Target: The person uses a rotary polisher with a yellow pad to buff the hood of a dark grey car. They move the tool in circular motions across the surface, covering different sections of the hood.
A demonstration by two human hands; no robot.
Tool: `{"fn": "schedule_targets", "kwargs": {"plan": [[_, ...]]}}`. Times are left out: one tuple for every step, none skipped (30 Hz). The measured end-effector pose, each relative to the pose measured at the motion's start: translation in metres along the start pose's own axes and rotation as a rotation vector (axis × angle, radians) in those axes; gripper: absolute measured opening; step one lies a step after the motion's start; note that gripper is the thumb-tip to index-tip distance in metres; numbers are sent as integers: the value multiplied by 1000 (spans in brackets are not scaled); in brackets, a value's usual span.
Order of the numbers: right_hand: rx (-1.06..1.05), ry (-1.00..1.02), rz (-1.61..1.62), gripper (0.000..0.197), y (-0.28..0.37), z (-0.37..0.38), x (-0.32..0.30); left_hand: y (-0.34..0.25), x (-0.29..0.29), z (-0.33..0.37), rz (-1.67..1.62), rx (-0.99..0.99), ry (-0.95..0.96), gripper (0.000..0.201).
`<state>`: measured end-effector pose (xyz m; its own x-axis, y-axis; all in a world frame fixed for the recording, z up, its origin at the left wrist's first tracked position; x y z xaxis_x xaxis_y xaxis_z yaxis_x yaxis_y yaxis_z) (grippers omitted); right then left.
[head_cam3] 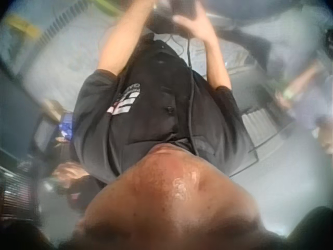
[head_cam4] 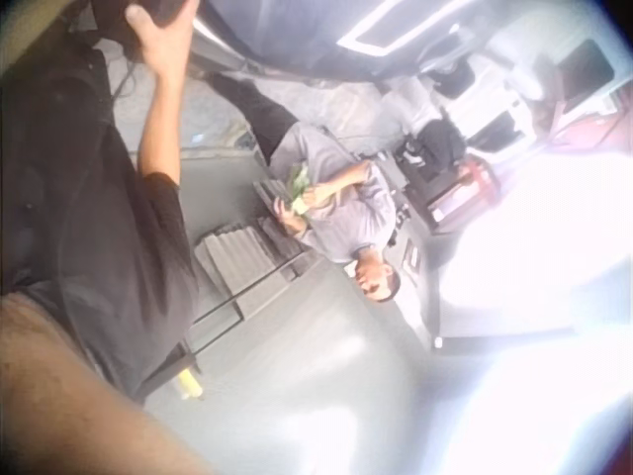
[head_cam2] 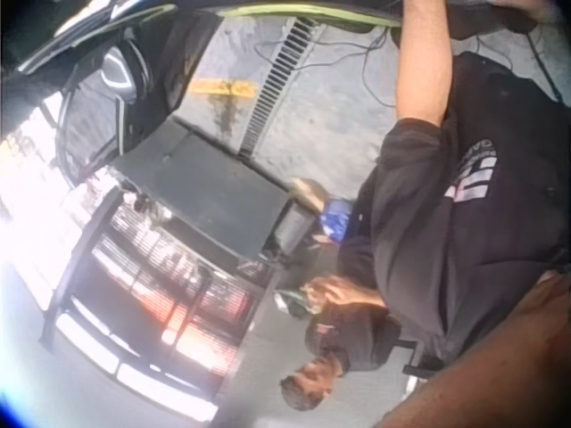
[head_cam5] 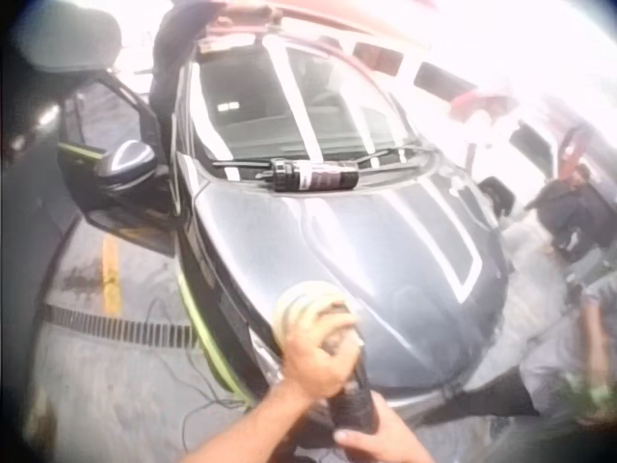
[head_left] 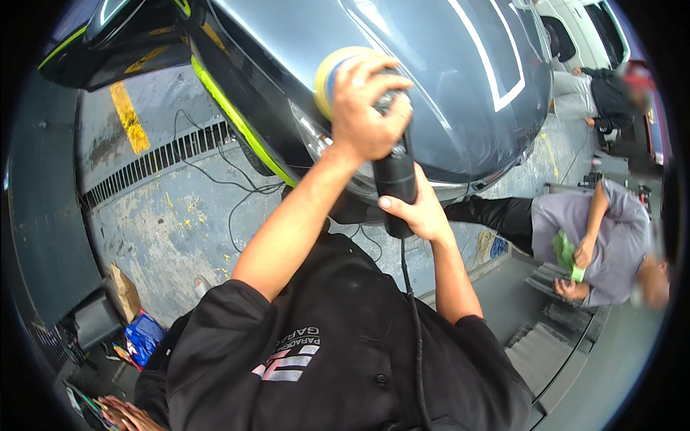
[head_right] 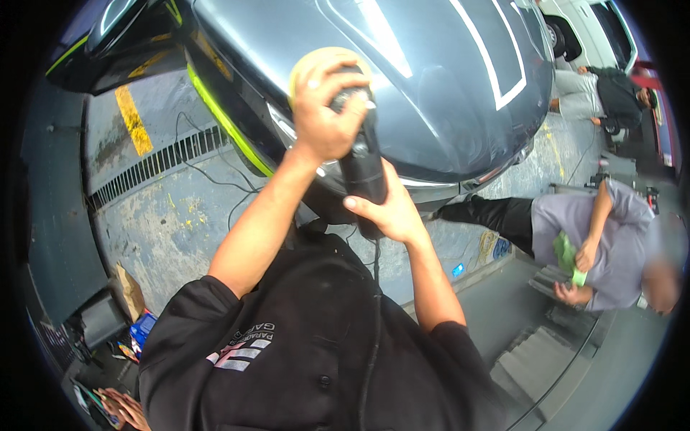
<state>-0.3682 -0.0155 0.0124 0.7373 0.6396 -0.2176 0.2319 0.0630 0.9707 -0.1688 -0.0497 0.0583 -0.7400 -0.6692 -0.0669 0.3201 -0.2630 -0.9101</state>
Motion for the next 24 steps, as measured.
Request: {"fn": "schedule_targets", "kwargs": {"plan": [[11, -21, 15, 85, -6, -11, -8, -5, 11, -9, -6, -3, -2, 18], [30, -23, 31, 85, -15, -20, -17, -10, 20, -17, -10, 8, -2, 17], [53, -26, 43, 85, -22, -31, -26, -16, 29, -26, -19, 15, -2, 16], [74, -45, 84, 78, -30, -41, -33, -20, 38, -34, -25, 16, -3, 14], [74, -55, 112, 75, -39, -49, -40, -24, 46, -42, -31, 18, -3, 13], [82, -59, 98, 75, -46, -58, -49, -26, 55, -51, -6, 10, 35, 16], [92, -61, 84, 75, -52, -67, -57, -30, 62, -58, -30, 9, 26, 15], [101, -57, 93, 75, -59, -75, -64, -33, 69, -64, -34, 3, 21, 15], [109, -58, 102, 76, -65, -83, -71, -35, 77, -71, -40, 0, 21, 15], [117, -59, 110, 76, -70, -91, -77, -38, 83, -79, -50, 0, 14, 14], [124, -54, 102, 76, -74, -98, -83, -38, 88, -86, -47, -12, 16, 13], [130, -50, 98, 77, -76, -104, -86, -40, 92, -94, -41, -20, 11, 12], [136, -46, 94, 77, -79, -110, -89, -40, 94, -102, -34, -27, 5, 10], [149, -50, 87, 78, -84, -117, -91, -40, 97, -111, -2, -11, 38, 24], [143, -71, 79, 79, -86, -121, -92, -39, 95, -117, -14, -36, 39, 33], [119, -63, 44, 79, -86, -122, -91, -39, 94, -125, -26, -61, 38, 42], [95, -53, 10, 79, -86, -123, -91, -38, 92, -132, -38, -86, 37, 51], [86, -38, -42, 78, -89, -125, -90, -36, 87, -137, -31, -138, 19, 75], [78, -56, -68, 78, -91, -127, -91, -34, 84, -140, -45, -176, 2, 77], [71, -73, -93, 77, -93, -129, -90, -31, 81, -142, -59, -213, -16, 79], [62, -95, -119, 77, -92, -129, -87, -29, 77, -142, -75, -247, -31, 80], [41, -78, -157, 78, -87, -126, -82, -26, 71, -142, -95, -297, -49, 80], [31, -80, -185, 80, -85, -124, -78, -23, 66, -145, -89, -302, -65, 80], [17, -79, -213, 81, -82, -120, -73, -20, 61, -145, -83, -305, -85, 80]]}}
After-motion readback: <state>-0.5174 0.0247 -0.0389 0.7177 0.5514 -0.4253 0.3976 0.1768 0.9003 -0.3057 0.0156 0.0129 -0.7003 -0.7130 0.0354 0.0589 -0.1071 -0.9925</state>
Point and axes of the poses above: each hand's wrist, its own z-axis towards the middle knuckle, its own x-axis out of the palm, y = z × x, the point moved 7 cm from there along z, towards the middle knuckle, and after that the axes turned 15 degrees about -x, right-handed, at the moved point
